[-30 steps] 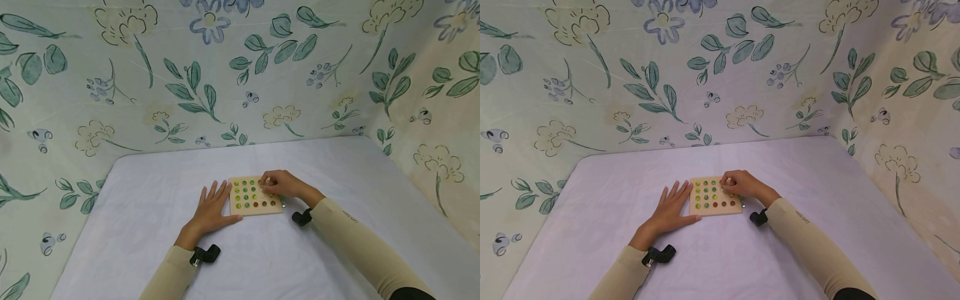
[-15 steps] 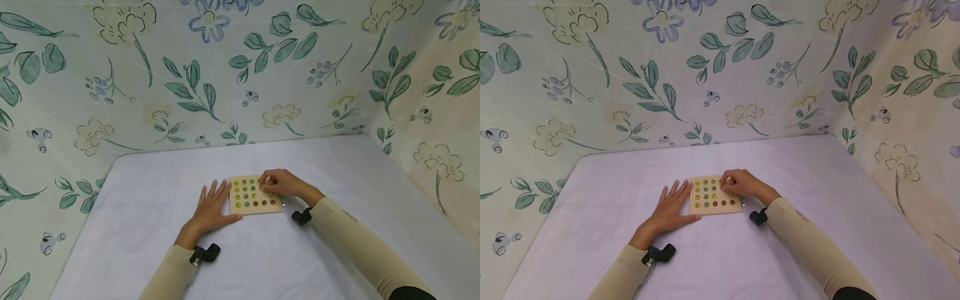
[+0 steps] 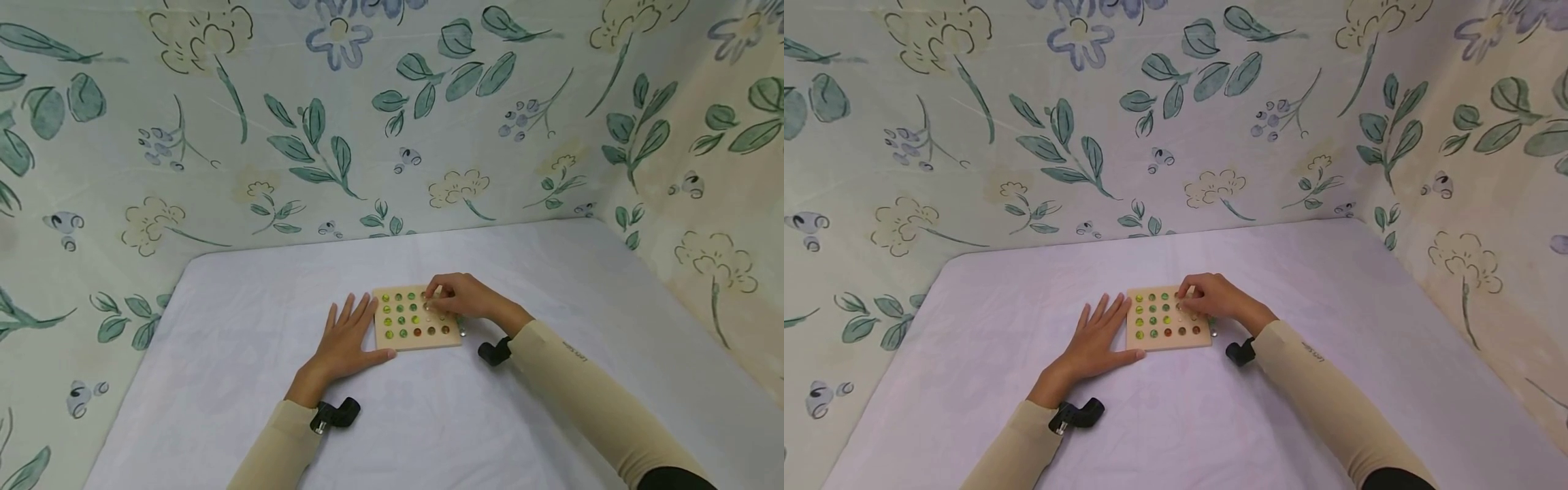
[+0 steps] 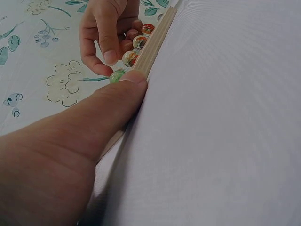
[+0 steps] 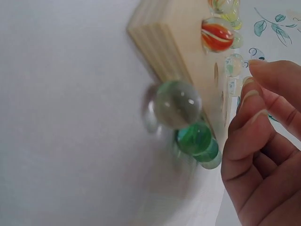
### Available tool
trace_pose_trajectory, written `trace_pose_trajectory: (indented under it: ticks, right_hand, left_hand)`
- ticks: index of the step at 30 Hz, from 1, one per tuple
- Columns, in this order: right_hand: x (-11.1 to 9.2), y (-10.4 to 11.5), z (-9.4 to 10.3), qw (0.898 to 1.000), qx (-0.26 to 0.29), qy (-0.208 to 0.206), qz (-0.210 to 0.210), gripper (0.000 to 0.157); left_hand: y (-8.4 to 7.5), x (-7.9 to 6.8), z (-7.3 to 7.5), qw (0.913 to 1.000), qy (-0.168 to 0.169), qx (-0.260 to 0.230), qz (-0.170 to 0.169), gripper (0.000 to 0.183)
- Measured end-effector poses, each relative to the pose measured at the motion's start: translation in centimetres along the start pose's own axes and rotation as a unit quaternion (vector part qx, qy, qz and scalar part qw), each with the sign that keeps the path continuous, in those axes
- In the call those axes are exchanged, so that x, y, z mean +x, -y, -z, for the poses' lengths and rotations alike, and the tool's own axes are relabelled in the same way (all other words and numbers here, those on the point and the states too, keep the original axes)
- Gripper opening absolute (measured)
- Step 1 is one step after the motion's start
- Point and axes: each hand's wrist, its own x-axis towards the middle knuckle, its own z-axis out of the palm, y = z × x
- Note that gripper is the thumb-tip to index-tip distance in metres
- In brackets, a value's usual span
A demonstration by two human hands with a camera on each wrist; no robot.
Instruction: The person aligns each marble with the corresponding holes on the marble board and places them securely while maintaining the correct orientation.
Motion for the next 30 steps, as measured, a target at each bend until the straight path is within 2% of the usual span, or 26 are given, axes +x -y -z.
trace_pose_trajectory:
  ticks: [13,30]
  right_hand:
    - [-1.1,0.6,0.4,1.0,-0.016,-0.014,0.006,0.01]
    - [-3.5,-0.1,1.0,0.999,0.003,-0.04,0.0,0.014]
  left_hand:
    - [0.0,-0.1,0.1,1.0,0.001,0.001,0.0,0.109]
    - [-0.1,-0.1,0.0,1.0,-0.006,-0.002,-0.002,0.108]
